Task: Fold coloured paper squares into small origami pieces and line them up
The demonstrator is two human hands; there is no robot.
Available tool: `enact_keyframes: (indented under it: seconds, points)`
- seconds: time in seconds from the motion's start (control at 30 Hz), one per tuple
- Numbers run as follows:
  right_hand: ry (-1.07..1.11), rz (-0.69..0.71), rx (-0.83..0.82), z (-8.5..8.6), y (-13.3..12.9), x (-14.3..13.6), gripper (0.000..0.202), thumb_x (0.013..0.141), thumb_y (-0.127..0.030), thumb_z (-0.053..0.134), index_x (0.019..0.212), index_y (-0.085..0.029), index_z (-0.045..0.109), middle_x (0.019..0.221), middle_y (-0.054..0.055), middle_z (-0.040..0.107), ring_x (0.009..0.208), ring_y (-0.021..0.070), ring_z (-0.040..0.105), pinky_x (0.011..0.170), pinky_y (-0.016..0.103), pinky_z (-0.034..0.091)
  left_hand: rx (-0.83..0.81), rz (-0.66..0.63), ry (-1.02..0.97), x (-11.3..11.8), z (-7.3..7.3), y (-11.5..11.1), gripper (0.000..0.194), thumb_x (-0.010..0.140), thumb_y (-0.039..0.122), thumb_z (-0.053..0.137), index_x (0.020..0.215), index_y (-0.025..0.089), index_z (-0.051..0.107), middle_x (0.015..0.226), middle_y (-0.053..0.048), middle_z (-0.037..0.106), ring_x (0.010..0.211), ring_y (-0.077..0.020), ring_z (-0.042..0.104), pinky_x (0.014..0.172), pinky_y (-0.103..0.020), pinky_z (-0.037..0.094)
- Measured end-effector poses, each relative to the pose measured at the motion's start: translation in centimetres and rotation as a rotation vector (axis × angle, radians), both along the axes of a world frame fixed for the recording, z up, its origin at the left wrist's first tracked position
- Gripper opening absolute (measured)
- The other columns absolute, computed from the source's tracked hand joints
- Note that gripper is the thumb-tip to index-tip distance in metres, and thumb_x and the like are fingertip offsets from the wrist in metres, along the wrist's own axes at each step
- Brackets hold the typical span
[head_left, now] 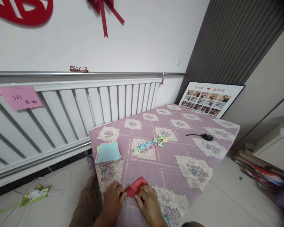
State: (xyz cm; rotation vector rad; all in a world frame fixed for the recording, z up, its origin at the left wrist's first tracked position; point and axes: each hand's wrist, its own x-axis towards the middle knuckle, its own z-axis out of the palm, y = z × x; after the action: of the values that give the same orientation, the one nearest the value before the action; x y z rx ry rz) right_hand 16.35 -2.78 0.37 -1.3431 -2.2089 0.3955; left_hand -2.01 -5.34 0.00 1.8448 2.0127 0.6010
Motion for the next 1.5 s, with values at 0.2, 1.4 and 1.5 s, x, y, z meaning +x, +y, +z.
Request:
enact_keyframes:
  seconds: [0.2, 1.4, 1.5]
  points:
    - [0.004, -0.119, 0.019, -0.1, 0.1, -0.5, 0.019, 0.082, -0.023, 0.06, 0.063, -0.021, 0.056, 0.075, 0.0, 0.058, 0.081, 0.0167, 0.052, 0.078, 0.032, 0.033, -0.018, 0.021, 0.063, 0.2, 0.1, 0.4, 0.02, 0.088, 0.03, 0.047, 0.079, 0.021, 0.062, 0.092, -0.002, 0.059, 0.094, -0.0186, 0.052, 0.086, -0.031, 0.03]
    - [0.0, -0.19, 0.169, -1.4, 0.4, -0.4, 0.019, 0.072, -0.015, 0.067, 0.065, -0.022, 0.051, 0.077, 0.0, 0.057, 0.08, 0.0192, 0.051, 0.073, 0.032, 0.033, 0.034, -0.339, 0.325, -1.8, -1.1, -0.2, 0.031, 0.094, 0.016, 0.04, 0.114, 0.026, 0.061, 0.123, -0.002, 0.058, 0.111, -0.0223, 0.048, 0.095, -0.039, 0.036]
    - [0.006, -0.187, 0.17, -1.5, 0.5, -0.4, 0.018, 0.072, -0.016, 0.067, 0.066, -0.022, 0.052, 0.076, 0.0, 0.057, 0.078, 0.0186, 0.051, 0.073, 0.032, 0.033, 0.024, -0.25, 0.334, -0.9, -0.8, -0.4, 0.035, 0.093, 0.017, 0.042, 0.123, 0.028, 0.056, 0.132, -0.003, 0.052, 0.12, -0.0251, 0.043, 0.099, -0.042, 0.033]
